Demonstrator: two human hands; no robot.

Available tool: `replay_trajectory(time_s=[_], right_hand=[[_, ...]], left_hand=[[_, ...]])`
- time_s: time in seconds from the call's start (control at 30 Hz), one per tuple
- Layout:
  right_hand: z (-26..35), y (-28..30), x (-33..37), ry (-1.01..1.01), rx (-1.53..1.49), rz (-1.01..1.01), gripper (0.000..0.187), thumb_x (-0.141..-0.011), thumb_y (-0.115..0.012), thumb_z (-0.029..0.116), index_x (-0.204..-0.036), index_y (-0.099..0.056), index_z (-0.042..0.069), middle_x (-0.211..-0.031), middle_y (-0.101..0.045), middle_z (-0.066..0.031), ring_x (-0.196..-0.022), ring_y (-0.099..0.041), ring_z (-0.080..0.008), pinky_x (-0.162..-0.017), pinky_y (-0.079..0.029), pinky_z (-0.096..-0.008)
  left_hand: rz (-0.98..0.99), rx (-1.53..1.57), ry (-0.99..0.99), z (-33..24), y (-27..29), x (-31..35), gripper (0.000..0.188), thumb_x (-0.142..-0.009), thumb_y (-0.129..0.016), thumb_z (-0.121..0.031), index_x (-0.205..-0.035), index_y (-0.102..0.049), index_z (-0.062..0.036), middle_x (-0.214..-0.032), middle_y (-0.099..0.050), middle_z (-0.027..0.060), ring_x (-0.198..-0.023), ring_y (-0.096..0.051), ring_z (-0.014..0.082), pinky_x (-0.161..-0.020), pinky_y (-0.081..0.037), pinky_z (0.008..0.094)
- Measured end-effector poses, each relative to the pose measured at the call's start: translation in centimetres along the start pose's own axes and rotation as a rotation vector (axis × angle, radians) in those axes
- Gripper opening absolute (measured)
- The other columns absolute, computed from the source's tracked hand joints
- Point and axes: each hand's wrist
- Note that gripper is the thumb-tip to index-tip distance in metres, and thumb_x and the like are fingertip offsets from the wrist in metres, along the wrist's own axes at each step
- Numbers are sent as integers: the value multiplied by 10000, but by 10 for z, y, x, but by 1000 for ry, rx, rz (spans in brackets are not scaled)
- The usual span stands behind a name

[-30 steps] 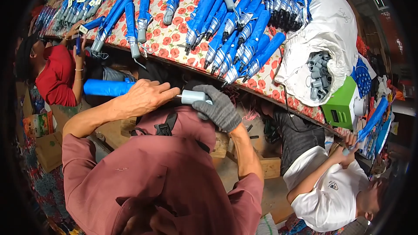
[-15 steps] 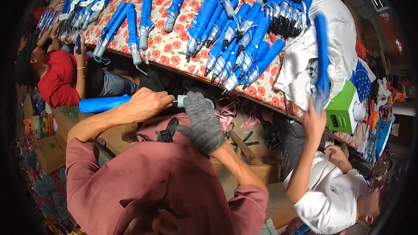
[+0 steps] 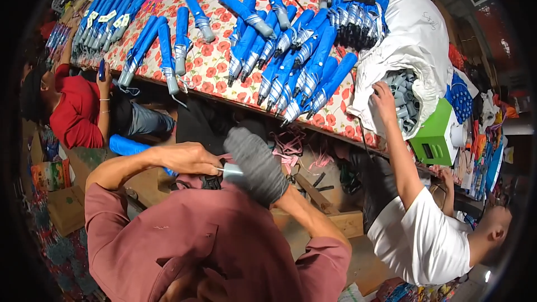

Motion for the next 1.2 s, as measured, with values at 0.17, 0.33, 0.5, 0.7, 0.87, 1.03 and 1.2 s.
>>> replay_trajectory(time_s=[0.17, 0.33, 0.5, 0.7, 0.87, 1.03, 1.2], right_hand=[[14, 31, -21, -409, -143, 692, 484, -891, -696, 334, -1256, -642, 20, -1112, -706, -199, -968, -680, -344, -873, -528, -474], [-30, -48, 5, -341, -232, -323, 388, -864, -686, 336, -1134, -701, 58, -925, -700, -158, -690, -612, -301, -628, -487, -449], [3, 15, -4, 153, 170, -160, 393, -818, -721, 286, -1132, -698, 50, -953, -703, -148, -731, -643, -304, -672, -516, -438], [-2, 36, -7, 139, 291, -89, 383, -802, -747, 285, -1110, -700, 62, -973, -707, -133, -703, -630, -303, -672, -521, -430], [-28, 2, -4, 121, 241, -177, 358, -811, -752, 302, -1080, -704, 70, -921, -702, -122, -643, -589, -281, -634, -501, -402], [-26, 27, -21, -295, -286, -148, 306, -808, -737, 284, -1030, -683, 80, -894, -679, -109, -668, -603, -298, -645, -505, -421], [-9, 36, -15, -185, -89, -203, 297, -816, -719, 283, -1027, -677, 77, -872, -655, -95, -681, -603, -299, -640, -503, -417]], left_hand=[[50, 218, -153, -9, -7, 4, 180, -972, -581, -157, -884, -618, -4, -887, -710, 84, -625, -607, 299, -605, -511, 435], [-140, -571, -28, -17, 11, -3, 227, -1009, -583, -192, -948, -662, 11, -944, -729, 63, -632, -588, 232, -626, -510, 400], [74, 101, 14, -13, 14, 5, 195, -1000, -587, -187, -993, -665, -8, -943, -720, 62, -643, -617, 205, -615, -509, 358], [-76, -207, -12, -23, 17, -8, 215, -1013, -585, -208, -961, -655, -12, -845, -676, 47, -612, -581, 184, -587, -474, 346], [-124, -173, -33, -20, 14, -14, 302, -1036, -573, -252, -864, -632, -12, -781, -660, 61, -565, -535, 220, -555, -439, 384], [-173, -154, -45, -9, 20, -24, 366, -1046, -566, -283, -800, -591, -14, -771, -671, 89, -535, -517, 272, -534, -414, 424], [-82, 97, -36, -23, 30, -23, 370, -1039, -570, -279, -777, -557, -17, -767, -670, 108, -523, -517, 311, -522, -406, 446]])
Point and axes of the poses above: each hand's wrist, its own x-axis away from the middle knuckle, its own y-axis out of the back of the hand, z = x × y
